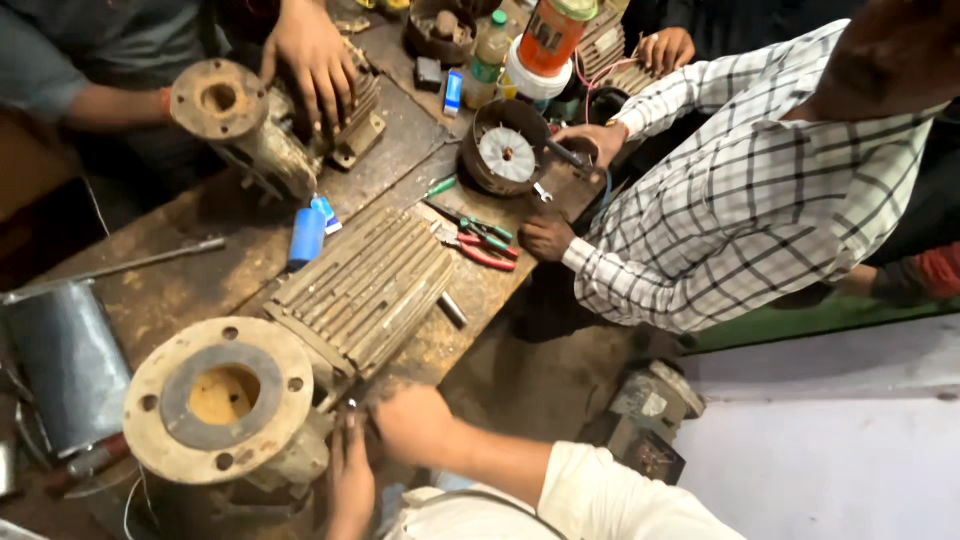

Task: The person uses pliers and a wrench to adjust and tighten components on an electric motor placed on a workbench. They reposition the motor, apply a blue substance, and continue tightening parts while another person works nearby.

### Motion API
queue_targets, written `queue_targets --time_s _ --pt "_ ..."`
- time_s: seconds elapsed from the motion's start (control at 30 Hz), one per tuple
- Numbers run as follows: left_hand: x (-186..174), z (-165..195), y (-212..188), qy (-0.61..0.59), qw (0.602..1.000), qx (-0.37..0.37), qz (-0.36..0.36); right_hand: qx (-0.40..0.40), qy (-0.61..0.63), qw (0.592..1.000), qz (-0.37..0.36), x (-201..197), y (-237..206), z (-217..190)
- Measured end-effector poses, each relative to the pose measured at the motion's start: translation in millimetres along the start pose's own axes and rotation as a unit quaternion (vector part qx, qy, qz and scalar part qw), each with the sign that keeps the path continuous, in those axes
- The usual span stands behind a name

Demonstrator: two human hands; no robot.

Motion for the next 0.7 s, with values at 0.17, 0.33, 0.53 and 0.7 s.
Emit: queue_targets --time_s 0.17,0.33,0.53,0.7 --pt "-5 12 -3 -0.063 0.992 -0.108 0.003 0.051 0.141 0.987 0.053 39 -7 4" --pt "-2 13 -5 -0.063 0.995 -0.073 0.009 0.033 0.192 0.974 0.114 41 -10 -4" --pt "4 -4 -5 -0.076 0.995 -0.061 0.010 0.069 0.212 0.969 0.106 26 -16 -9" --pt "4 -6 -5 -0.058 0.995 -0.081 0.004 0.063 0.219 0.969 0.098 42 -3 -4"
Point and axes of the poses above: each hand's wrist, its own y-axis towards the middle knuckle, its own x-axis out of the palm, z = x × y, the point moved 3 cm from there along y, towards the middle knuckle, and after that the axes turned 6 degrees about -x, right-handed, at the moved point
